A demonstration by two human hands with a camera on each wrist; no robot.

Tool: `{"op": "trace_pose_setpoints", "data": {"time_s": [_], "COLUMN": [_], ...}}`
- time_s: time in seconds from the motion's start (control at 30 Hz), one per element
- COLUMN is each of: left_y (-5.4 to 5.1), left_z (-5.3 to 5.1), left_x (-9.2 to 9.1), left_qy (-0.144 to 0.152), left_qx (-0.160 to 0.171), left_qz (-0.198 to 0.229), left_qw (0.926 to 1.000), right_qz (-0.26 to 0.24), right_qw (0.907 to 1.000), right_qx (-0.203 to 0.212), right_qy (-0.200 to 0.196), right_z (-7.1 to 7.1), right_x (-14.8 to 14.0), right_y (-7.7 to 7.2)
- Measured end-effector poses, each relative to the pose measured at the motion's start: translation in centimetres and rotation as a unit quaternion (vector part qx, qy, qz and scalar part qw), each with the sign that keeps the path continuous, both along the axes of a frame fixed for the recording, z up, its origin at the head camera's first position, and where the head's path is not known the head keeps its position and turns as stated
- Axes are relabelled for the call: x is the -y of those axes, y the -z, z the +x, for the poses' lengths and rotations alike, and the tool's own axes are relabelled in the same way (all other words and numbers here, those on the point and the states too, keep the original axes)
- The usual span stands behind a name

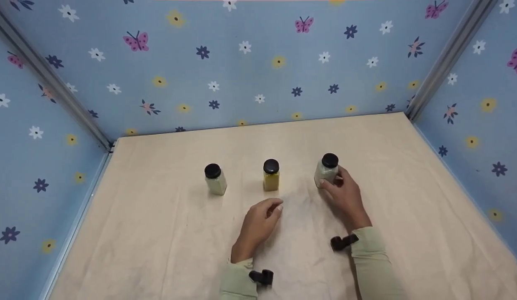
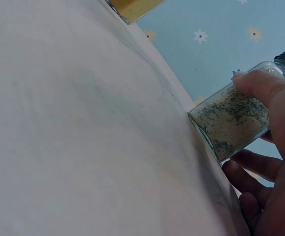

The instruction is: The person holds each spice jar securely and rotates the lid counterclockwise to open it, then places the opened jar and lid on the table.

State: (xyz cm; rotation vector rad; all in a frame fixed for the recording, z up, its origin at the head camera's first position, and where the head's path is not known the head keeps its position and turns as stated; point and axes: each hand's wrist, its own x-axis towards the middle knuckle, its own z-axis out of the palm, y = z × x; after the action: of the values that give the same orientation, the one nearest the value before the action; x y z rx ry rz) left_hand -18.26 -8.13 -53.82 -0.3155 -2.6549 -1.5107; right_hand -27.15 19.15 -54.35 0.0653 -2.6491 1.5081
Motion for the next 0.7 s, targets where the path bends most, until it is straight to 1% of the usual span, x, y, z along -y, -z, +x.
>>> {"op": "trace_pose_setpoints", "data": {"time_s": [0.2, 0.4, 0.5, 0.57, 0.7], "left_y": [-0.2, -0.3, -0.3, -0.4, -0.8], "left_z": [-0.7, -1.9, -2.3, -2.3, -2.8], "left_x": [-1.5, -2.9, -3.7, -4.0, -4.4], "left_qy": [0.000, 0.011, 0.021, 0.023, 0.027], "left_qx": [0.008, 0.010, 0.010, 0.011, 0.001], "left_qz": [-0.007, 0.007, 0.008, 0.007, 0.016], "left_qw": [0.9999, 0.9999, 0.9997, 0.9997, 0.9995], "right_qz": [-0.012, 0.007, 0.012, 0.018, 0.007], "right_qw": [0.9999, 1.0000, 0.9999, 0.9998, 0.9999], "right_qx": [-0.002, -0.001, -0.006, -0.008, -0.009], "right_qy": [-0.010, 0.001, 0.006, 0.007, 0.012], "right_z": [0.2, 0.3, 0.5, 0.5, 0.1], "right_x": [0.1, 0.3, 0.3, 0.2, 0.1], "right_y": [0.2, 0.4, 0.5, 0.5, 0.2]}}
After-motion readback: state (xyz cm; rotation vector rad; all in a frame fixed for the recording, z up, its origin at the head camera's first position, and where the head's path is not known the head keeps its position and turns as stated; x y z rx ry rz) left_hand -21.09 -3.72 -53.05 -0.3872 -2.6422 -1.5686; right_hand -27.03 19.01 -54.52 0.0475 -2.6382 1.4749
